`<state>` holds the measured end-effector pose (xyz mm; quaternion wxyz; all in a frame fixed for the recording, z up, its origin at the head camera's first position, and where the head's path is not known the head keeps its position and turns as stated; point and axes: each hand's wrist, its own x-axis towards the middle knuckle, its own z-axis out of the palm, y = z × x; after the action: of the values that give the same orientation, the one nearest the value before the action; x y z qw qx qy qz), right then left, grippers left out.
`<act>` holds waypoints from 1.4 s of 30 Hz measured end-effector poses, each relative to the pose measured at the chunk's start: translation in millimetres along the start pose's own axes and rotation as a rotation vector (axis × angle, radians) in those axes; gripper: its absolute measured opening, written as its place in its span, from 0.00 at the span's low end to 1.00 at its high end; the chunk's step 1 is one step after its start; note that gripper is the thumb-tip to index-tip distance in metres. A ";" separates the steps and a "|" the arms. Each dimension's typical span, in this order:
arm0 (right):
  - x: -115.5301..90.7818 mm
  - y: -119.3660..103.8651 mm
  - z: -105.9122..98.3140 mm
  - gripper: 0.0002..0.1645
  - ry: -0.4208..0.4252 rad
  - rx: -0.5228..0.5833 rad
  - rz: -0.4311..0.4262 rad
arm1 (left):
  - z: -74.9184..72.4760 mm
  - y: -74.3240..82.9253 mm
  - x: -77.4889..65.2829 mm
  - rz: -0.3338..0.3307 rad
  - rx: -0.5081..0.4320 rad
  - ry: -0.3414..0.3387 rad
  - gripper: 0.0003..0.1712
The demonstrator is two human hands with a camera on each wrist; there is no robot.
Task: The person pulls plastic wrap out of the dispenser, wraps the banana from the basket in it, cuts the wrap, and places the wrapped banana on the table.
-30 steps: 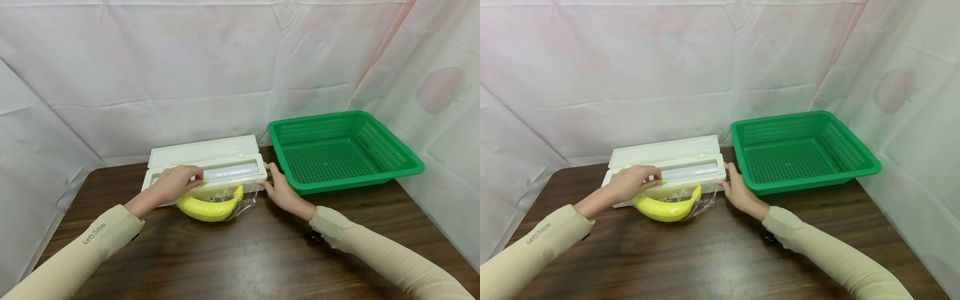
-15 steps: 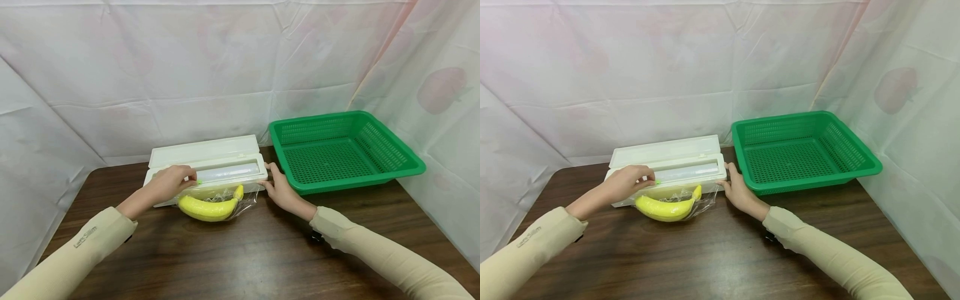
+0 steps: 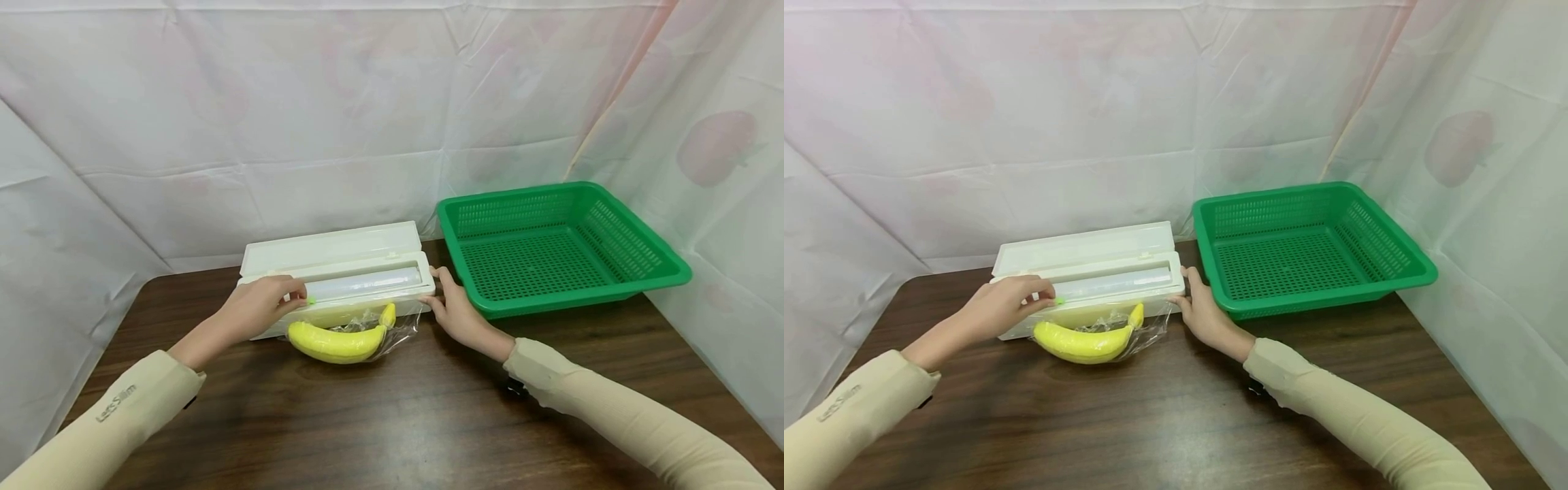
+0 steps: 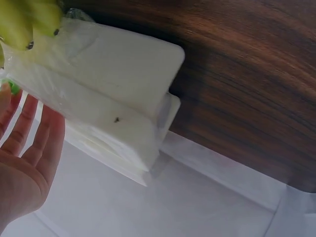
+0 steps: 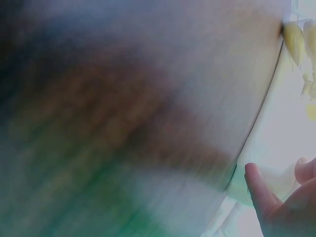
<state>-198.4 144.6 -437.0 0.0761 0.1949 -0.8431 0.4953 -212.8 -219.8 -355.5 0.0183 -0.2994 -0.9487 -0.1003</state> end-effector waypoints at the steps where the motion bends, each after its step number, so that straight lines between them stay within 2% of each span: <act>1: 0.1 -0.2 0.4 0.30 0.000 -0.004 0.000 | -0.4 -1.3 -2.0 0.002 0.007 0.005 0.02; 8: -0.9 -3.8 -1.5 0.30 0.002 -0.043 -0.001 | -4.8 -11.7 -17.8 -0.030 0.040 0.012 0.03; 16: -0.7 -4.8 -1.4 0.30 -0.003 -0.071 0.012 | -7.5 -19.3 -26.5 -0.042 0.057 0.015 0.03; 22: -1.4 -5.6 -1.9 0.30 0.009 -0.074 -0.002 | -6.5 -25.2 -30.9 0.001 0.067 0.059 0.03; 27: -2.0 -5.4 -2.2 0.30 0.008 -0.082 0.008 | -5.3 -25.7 -33.3 0.048 0.106 0.117 0.04; 31: -2.0 -5.5 -1.3 0.30 0.010 -0.083 0.014 | -5.2 -27.0 -36.3 0.059 0.141 0.132 0.03; 37: -1.7 -5.2 -1.6 0.30 -0.004 -0.061 0.007 | -10.2 -37.7 -48.5 0.041 0.176 0.124 0.04; 42: -2.0 -4.8 -1.8 0.30 0.004 -0.054 -0.002 | -12.5 -49.1 -62.5 0.007 0.201 0.143 0.05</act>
<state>-194.7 144.5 -432.9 0.0835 0.1927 -0.8557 0.4729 -189.9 -296.8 -358.0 0.1160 -0.2915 -0.9492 -0.0259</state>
